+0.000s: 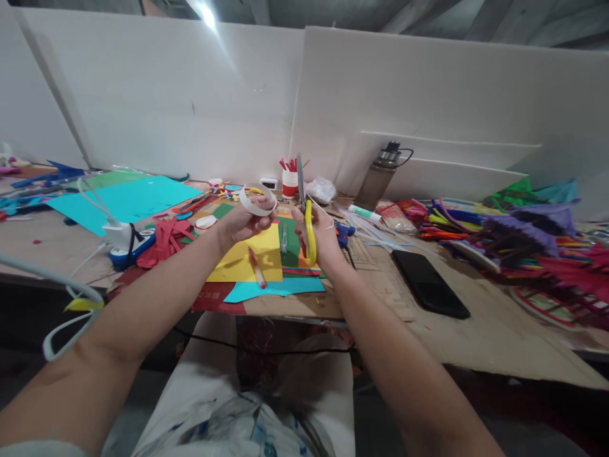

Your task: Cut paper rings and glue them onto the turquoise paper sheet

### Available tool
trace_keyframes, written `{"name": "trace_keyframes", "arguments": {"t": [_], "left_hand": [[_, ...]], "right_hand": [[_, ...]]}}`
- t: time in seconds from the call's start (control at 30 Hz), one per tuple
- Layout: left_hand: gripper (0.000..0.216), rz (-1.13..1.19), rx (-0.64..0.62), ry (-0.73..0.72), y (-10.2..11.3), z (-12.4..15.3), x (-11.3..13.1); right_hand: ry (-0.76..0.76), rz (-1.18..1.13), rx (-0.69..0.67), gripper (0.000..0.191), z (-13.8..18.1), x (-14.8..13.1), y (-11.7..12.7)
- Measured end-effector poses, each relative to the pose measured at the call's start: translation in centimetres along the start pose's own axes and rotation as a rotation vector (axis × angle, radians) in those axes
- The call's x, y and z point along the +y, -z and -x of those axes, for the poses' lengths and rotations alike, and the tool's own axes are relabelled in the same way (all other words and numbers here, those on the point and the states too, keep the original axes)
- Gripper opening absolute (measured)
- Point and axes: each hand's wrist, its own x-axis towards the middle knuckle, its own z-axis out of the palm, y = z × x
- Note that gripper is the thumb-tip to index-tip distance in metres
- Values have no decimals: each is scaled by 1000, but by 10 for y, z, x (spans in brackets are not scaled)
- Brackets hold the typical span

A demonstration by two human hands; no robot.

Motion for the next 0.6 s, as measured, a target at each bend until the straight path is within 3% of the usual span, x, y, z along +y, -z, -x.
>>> {"name": "trace_keyframes", "arguments": {"t": [0.13,0.3,0.6], "left_hand": [[21,-71,-100,106,-1,-1,-8],[32,-142,-301,186,1,-2,-17],[33,-294,-512,295,1,1,-15]], "right_hand": [[2,-77,24,43,1,-7,2],[24,-132,-60,49,2,-13,6],[-8,-162,-201,55,3,-16,9]]}}
